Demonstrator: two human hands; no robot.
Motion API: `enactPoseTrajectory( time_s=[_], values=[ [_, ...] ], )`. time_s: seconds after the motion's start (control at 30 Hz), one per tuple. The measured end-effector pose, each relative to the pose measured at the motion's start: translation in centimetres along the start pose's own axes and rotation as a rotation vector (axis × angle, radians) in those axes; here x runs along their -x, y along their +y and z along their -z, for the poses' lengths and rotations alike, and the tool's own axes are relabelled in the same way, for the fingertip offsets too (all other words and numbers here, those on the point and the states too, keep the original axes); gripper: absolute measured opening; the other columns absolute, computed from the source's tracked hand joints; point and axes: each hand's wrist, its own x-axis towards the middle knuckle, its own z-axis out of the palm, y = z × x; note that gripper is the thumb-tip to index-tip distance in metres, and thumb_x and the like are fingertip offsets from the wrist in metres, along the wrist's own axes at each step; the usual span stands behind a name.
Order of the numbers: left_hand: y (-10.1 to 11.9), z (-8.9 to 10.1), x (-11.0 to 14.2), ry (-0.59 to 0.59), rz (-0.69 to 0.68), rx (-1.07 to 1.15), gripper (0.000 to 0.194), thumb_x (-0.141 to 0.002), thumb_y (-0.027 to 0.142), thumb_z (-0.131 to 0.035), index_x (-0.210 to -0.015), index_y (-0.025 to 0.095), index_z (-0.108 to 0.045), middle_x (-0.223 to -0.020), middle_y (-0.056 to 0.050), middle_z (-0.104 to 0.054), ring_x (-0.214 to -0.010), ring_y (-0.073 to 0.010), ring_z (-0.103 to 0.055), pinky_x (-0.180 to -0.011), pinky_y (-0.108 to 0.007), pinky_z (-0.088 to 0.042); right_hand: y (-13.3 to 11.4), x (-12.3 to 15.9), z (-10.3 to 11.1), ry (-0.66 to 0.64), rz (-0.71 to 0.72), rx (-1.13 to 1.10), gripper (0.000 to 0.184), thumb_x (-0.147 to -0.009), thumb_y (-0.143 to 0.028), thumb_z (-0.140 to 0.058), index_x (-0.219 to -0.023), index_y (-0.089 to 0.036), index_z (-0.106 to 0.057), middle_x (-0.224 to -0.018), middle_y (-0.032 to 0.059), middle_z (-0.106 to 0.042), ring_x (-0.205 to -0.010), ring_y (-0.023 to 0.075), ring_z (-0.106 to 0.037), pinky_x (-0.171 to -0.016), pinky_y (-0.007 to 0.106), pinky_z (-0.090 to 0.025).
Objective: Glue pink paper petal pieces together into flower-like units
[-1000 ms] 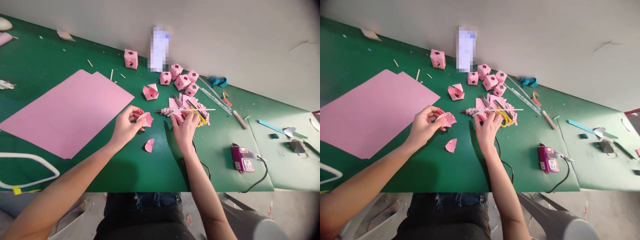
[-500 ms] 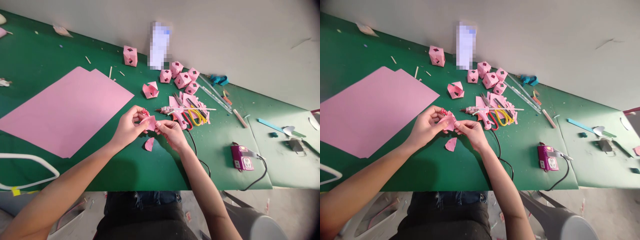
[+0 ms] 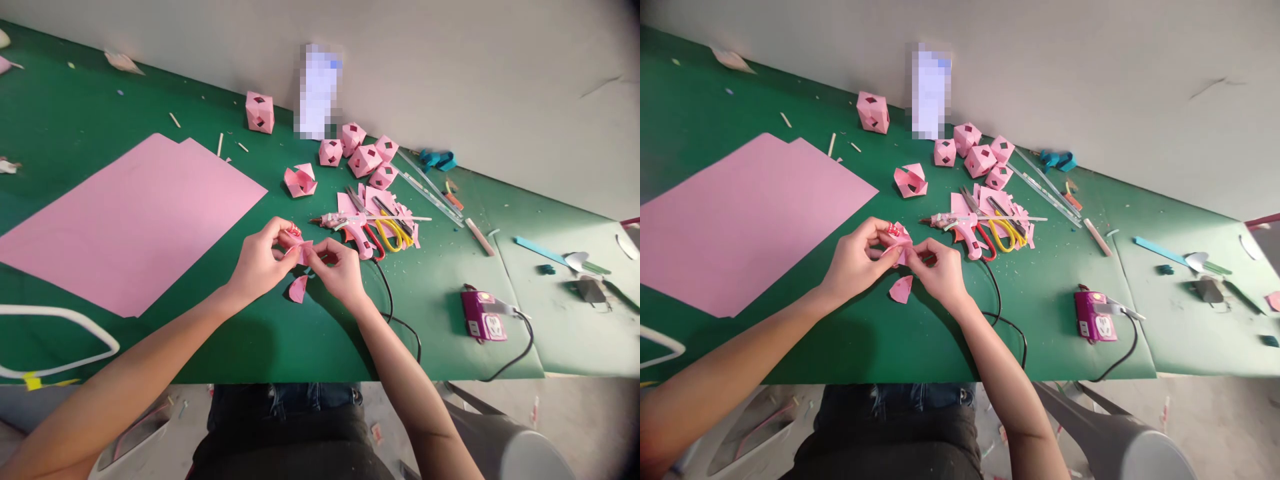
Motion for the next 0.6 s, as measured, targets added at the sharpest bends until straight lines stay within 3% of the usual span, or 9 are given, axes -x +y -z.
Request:
enactPoseTrajectory(
  time_s=[0.33,0.6],
  values=[
    [0.10,-0.11,0.28,-0.029,-0.018,0.019,0.027,-0.085,0.025,-0.073,-0.109,0.022,-0.060,-0.089,-0.002,-0.072,-0.087,-0.0190,-0.076,-0.067,-0.026,-0.066,-0.73,0.26,-0.15,0.029,0.019,0.027,0.029,-0.087,-0.046,-0.067,-0.069,-0.023,-0.062,-0.066,-0.0003,-0.066,-0.061,0.0148,-0.056,-0.062,0.031,-0.049],
    [0.43,-0.09,0.28,-0.037,-0.026,0.053,0.031,-0.087,0.029,-0.071,-0.114,0.021,-0.060,-0.095,-0.004,-0.073,-0.092,-0.0195,-0.076,-0.069,-0.027,-0.066,-0.49,0.09,0.16,-0.014,-0.026,-0.112,0.031,-0.085,-0.047,-0.071,-0.070,-0.023,-0.061,-0.067,-0.0008,-0.066,-0.061,0.0139,-0.058,-0.061,0.029,-0.048]
  ],
)
